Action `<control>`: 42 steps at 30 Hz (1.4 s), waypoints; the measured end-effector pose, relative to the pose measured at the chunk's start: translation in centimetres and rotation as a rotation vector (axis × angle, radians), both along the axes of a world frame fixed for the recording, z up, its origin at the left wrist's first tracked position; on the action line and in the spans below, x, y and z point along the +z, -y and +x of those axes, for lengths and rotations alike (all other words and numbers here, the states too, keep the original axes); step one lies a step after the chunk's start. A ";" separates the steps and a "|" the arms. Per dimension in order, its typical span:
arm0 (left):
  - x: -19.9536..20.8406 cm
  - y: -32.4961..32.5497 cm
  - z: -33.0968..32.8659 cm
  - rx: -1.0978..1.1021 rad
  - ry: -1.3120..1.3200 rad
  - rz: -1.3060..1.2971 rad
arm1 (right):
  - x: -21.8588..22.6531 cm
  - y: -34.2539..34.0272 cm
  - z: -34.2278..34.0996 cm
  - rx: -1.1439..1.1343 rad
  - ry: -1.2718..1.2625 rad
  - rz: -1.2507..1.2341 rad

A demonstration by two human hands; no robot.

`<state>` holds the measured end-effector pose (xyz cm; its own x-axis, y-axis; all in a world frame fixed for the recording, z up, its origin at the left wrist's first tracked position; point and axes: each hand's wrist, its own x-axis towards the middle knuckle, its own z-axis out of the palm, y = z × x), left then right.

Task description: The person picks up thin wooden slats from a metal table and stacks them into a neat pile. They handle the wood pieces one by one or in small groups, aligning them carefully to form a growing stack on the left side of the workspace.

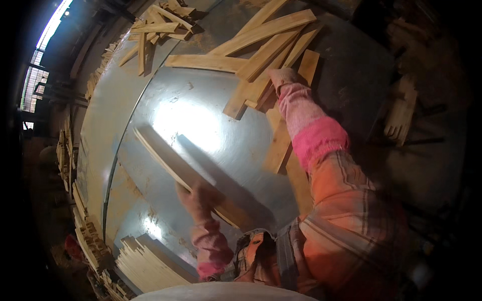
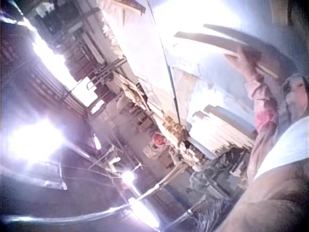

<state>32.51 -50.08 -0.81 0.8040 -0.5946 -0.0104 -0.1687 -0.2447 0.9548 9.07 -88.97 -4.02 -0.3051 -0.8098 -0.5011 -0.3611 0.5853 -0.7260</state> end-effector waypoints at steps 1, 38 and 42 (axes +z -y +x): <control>3.4 5.1 -1.4 -0.090 -0.097 -0.096 | -3.1 1.5 -2.0 -0.047 -0.002 -0.075; 2.0 1.0 -10.3 -0.314 -1.026 -0.264 | 1.9 -25.0 -4.7 0.390 0.684 0.199; 0.9 -8.4 -1.7 -0.214 -0.827 -0.211 | 1.3 -28.6 -7.0 0.383 0.601 0.149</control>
<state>30.81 -41.69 0.09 0.4582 -0.7872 -0.4128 0.5749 -0.0917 0.8131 2.04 -60.36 -2.67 0.3488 -0.7144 -0.6066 -0.1244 0.6062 -0.7855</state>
